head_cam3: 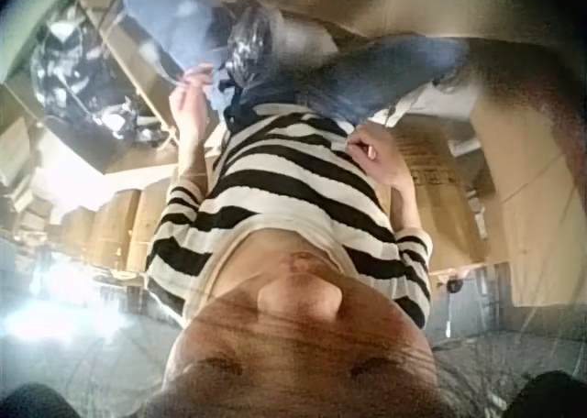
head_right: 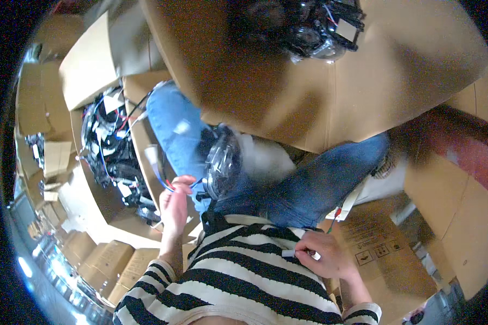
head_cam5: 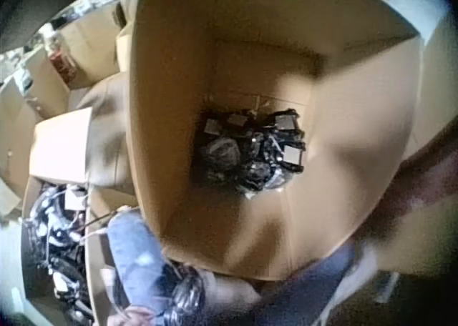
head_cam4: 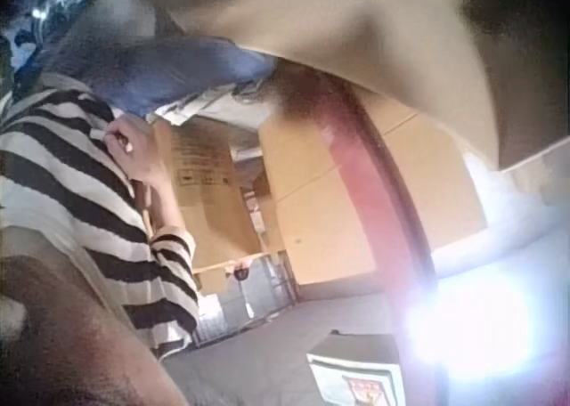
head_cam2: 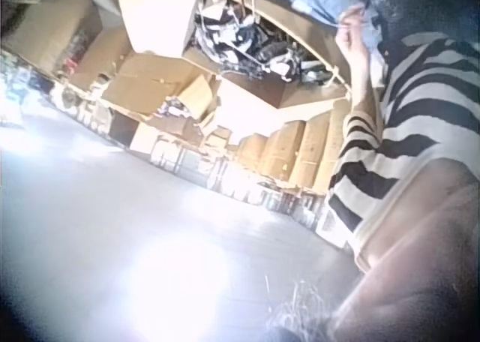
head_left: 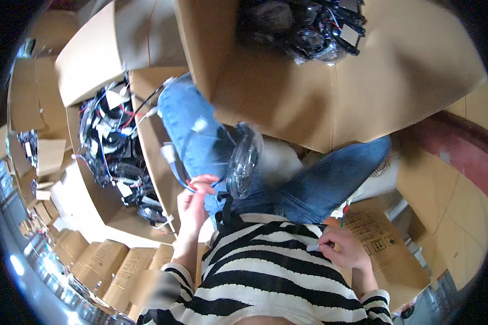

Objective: The person connects small plastic components with wire connectors by hand, taking them from a cardboard box.

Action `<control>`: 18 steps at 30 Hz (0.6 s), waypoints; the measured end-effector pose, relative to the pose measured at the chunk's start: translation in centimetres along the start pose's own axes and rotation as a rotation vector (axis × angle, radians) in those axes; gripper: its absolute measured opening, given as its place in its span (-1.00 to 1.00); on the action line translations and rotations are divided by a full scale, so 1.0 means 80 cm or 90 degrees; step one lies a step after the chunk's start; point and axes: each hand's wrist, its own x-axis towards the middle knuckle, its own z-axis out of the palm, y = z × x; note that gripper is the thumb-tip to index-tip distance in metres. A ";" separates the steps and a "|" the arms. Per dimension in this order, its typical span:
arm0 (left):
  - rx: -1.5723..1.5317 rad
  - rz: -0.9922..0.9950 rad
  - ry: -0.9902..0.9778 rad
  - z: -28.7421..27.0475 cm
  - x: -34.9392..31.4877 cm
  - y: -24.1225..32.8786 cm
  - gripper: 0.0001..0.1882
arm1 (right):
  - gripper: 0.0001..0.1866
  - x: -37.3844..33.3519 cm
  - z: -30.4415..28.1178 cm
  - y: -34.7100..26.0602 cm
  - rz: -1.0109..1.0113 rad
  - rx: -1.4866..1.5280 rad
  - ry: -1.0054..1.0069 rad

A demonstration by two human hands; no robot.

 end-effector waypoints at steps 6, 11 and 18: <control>-0.365 0.029 0.207 -0.054 -0.031 0.004 -0.69 | -0.93 0.036 0.045 -0.032 -0.115 -0.029 -0.009; -0.217 0.017 0.296 -0.066 -0.035 0.000 -0.63 | -0.95 0.080 0.079 -0.053 -0.118 -0.014 0.027; 0.192 0.051 0.206 -0.070 -0.053 0.003 -0.58 | -0.94 0.141 0.134 -0.078 -0.180 -0.036 -0.084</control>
